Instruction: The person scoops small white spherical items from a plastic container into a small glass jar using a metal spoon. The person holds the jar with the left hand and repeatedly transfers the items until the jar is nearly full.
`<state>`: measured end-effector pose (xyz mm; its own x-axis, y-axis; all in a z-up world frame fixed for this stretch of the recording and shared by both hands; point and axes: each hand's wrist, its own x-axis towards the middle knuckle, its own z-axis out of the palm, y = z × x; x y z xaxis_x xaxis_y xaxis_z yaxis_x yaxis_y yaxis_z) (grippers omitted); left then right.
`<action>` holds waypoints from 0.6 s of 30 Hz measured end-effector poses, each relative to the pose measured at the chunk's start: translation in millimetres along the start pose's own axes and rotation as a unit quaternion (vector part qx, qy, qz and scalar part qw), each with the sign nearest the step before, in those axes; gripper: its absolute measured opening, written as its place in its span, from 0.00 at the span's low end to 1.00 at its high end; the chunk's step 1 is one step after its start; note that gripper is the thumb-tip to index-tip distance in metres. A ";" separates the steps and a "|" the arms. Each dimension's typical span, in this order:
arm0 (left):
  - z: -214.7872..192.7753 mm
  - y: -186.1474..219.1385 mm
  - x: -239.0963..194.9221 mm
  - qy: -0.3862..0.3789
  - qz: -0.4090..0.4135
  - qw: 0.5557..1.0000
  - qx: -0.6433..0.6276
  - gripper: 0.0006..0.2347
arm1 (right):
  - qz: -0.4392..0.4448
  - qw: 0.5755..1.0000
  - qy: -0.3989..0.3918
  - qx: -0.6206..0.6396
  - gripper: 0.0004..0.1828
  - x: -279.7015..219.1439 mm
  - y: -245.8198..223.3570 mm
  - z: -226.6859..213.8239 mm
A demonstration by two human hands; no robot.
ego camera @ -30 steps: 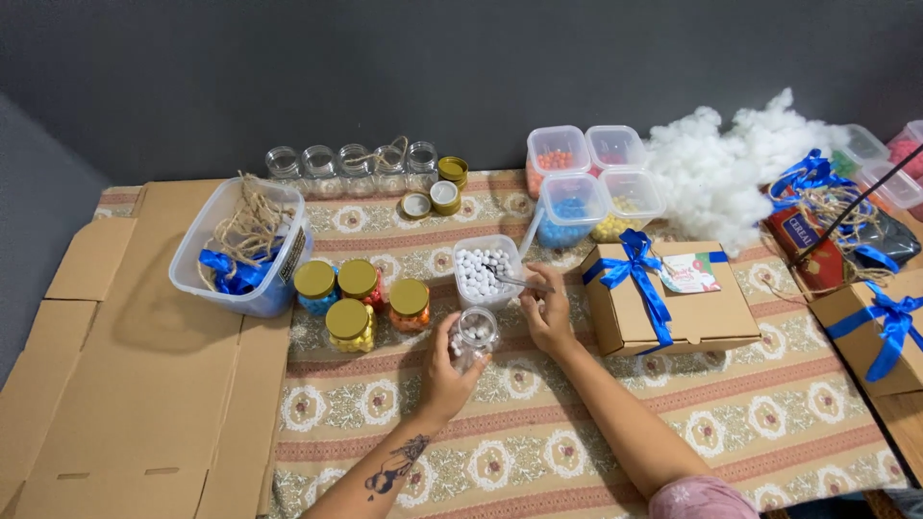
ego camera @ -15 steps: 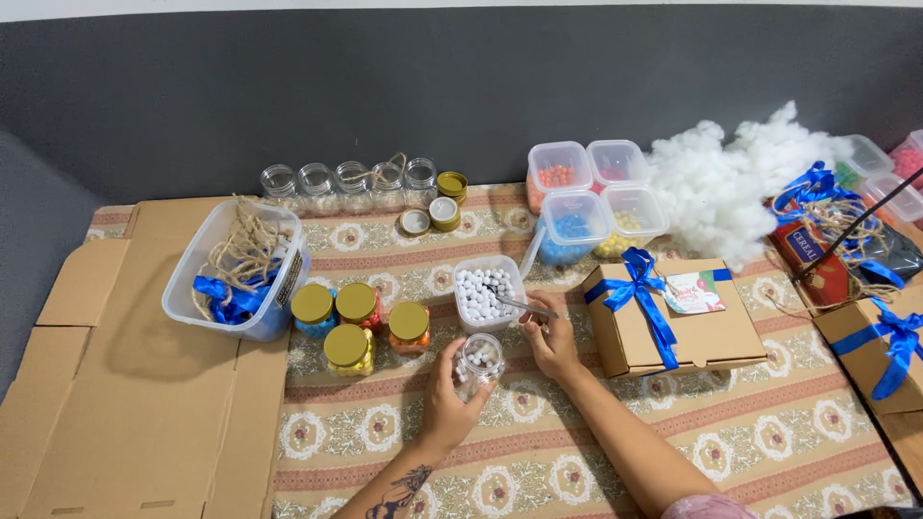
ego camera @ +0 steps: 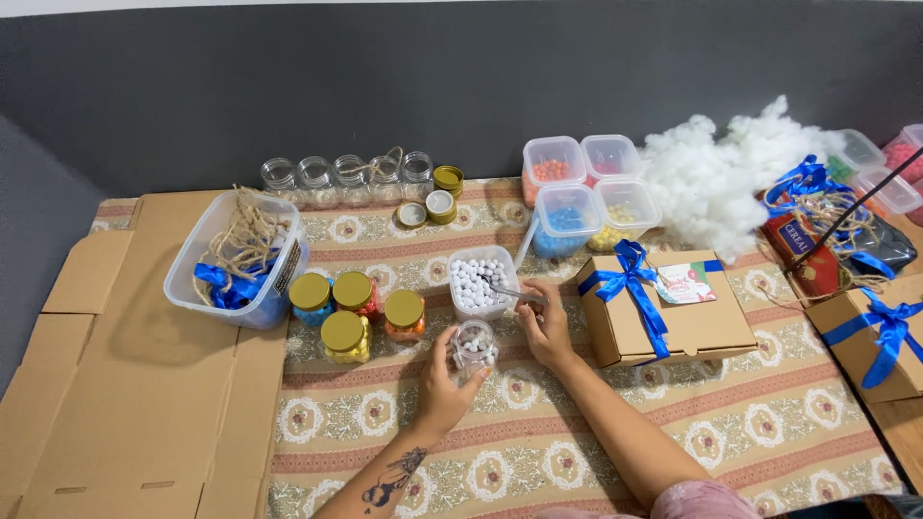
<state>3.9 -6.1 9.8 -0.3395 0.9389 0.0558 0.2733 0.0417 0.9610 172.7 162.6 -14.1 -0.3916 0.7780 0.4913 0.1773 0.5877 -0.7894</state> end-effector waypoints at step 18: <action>10.6 -10.5 -0.8 0.052 0.054 0.997 0.010 0.37 | 0.162 0.975 -0.086 -0.128 0.13 0.7 26.4 5.7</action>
<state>10.9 -3.7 -3.2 -0.3987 0.8978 0.1870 0.3304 -0.0496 0.9425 172.0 177.4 -36.7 -0.4194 0.8962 0.1448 0.5271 0.3703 -0.7649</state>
